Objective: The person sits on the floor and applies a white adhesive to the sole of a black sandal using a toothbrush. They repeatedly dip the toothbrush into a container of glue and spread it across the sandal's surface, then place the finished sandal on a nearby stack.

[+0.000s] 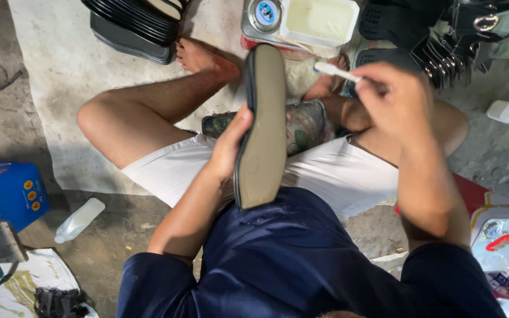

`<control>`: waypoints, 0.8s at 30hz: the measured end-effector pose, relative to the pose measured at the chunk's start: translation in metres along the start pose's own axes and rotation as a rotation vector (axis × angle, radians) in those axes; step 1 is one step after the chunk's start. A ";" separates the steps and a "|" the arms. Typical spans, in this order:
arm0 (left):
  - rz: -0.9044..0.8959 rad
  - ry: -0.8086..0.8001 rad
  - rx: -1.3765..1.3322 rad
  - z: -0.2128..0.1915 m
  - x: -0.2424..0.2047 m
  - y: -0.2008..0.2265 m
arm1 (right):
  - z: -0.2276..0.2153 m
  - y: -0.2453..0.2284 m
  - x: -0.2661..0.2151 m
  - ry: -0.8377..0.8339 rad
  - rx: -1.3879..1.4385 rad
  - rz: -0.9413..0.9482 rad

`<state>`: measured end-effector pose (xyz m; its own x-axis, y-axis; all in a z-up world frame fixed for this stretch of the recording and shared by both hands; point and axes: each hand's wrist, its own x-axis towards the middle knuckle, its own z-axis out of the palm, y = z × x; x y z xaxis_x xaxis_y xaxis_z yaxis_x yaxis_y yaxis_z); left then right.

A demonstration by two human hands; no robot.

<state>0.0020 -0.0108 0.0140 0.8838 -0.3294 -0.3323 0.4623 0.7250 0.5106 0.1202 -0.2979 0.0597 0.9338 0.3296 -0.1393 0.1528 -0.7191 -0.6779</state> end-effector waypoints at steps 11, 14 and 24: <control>-0.021 -0.191 0.245 0.039 -0.017 0.009 | 0.038 -0.042 -0.019 0.153 0.355 -0.171; 0.009 -0.183 0.264 0.041 -0.019 0.011 | 0.035 -0.047 -0.020 0.148 0.300 -0.219; 0.131 -0.100 0.360 0.043 -0.015 0.010 | 0.030 -0.052 -0.029 0.041 0.287 -0.308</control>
<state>-0.0033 -0.0242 0.0579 0.9313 -0.3188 -0.1760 0.3255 0.5119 0.7950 0.0757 -0.2516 0.0777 0.8716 0.4737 0.1264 0.3362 -0.3896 -0.8574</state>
